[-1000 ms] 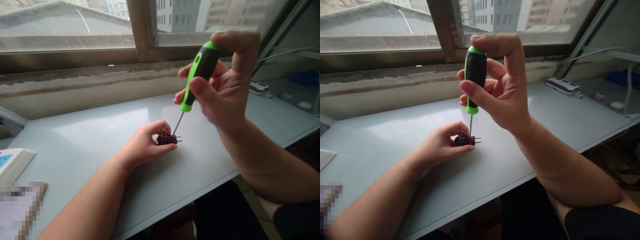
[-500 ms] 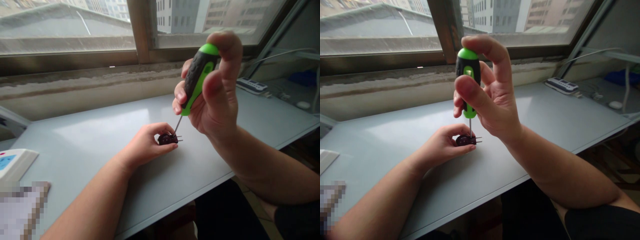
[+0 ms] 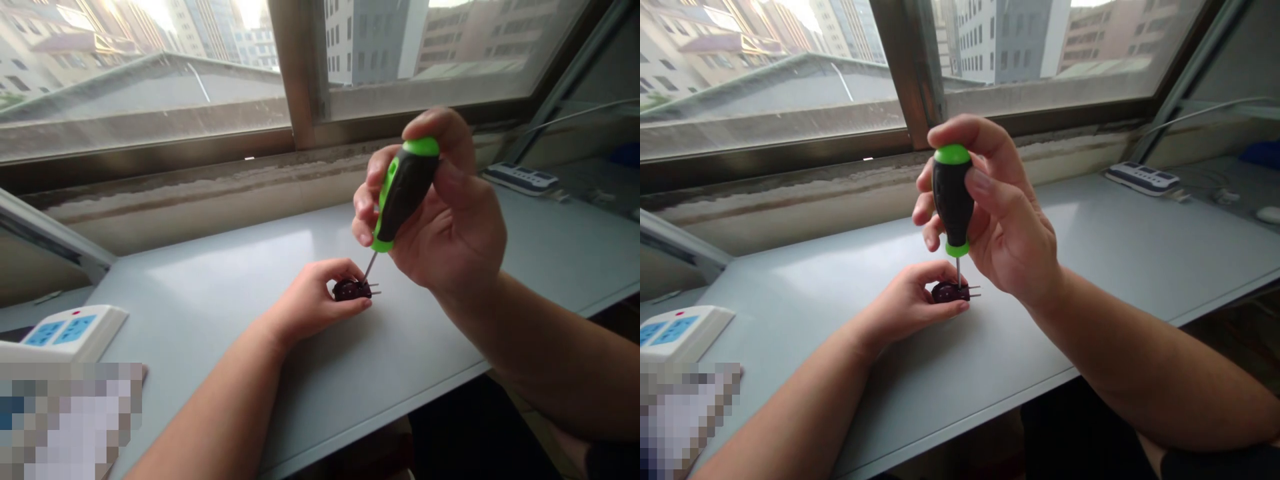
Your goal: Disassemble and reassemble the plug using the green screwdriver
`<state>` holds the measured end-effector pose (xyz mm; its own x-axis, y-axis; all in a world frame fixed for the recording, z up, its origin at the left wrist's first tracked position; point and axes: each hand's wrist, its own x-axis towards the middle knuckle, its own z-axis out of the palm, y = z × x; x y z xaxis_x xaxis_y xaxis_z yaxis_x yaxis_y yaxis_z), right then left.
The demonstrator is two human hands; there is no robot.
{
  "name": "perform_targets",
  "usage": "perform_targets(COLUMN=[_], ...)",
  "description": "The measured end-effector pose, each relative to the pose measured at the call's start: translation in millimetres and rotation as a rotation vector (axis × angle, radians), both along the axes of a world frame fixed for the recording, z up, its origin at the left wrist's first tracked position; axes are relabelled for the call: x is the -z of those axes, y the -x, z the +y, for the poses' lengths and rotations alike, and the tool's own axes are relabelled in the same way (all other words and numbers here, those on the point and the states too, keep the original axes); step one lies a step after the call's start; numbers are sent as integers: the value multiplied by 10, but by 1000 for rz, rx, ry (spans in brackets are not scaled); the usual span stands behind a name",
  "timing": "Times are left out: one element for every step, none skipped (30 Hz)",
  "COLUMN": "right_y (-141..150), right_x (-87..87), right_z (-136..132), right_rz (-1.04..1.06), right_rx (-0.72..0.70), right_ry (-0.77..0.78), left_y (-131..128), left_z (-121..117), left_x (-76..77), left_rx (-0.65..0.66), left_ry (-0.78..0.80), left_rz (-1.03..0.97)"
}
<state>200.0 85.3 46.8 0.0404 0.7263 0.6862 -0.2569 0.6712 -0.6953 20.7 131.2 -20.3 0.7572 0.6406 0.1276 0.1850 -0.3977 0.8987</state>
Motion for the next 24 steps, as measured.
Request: perform_targets(right_y=[-6,-12,-15,-13,-3,15,40,72,106,141,172,198,219,233,242,247,249,248,246,240,230,216,198,175], right_x=[-9,-22,-39,-58,-77,-94,-107,-114,-114,-107,-96,-81,-68,-58,-53,-54,-60,-68,-77,-83,-87,-87,-84,-79], right_z=[-7,-17,-29,-43,-56,-67,-74,-76,-72,-60,-42,-21,2,22,38,49,54,55,56,58,66,81,104,134], right_rz=[-7,-12,-12,-7,2,23,51,85,118,151,186,220,238,249,249,239,233,228,221,210,199,187,172,157], right_rx=[16,20,17,2,-22,-49,-70,-83,-84,-76,-61,-47,-34,-19,-6,6,17,21,20,16,9,-1,-16,-33], right_ry=[19,28,29,27,25,20,19,24,25,11,-15,-57,-80,-95,-96,-85,-79,-81,-87,-88,-83,-76,-65,-55], left_y=[0,0,-1,-2,-3,-5,-6,-7,-8,-8,-8,-8,-9,-9,-9,-10,-11,-12,-13,-14,-14,-15,-15,-15], left_z=[2,4,6,7,7,7,8,8,9,10,12,13,14,14,14,13,12,11,10,11,13,16,20,25], left_x=[8,16,22,27,30,32,31,30,28,26,25,24,24,25,25,25,24,23,21,19,18,18,18,20], left_rx=[0,1,3,5,5,5,4,3,2,1,1,0,0,0,0,1,0,-1,-1,-1,0,1,2,3], left_ry=[4,6,8,8,7,7,8,10,12,15,17,18,18,16,14,11,6,2,-2,-6,-9,-11,-12,-13], left_rz=[-2,-5,-7,-7,-8,-8,-8,-6,-3,1,4,6,5,3,2,2,3,7,11,15,18,19,19,19])
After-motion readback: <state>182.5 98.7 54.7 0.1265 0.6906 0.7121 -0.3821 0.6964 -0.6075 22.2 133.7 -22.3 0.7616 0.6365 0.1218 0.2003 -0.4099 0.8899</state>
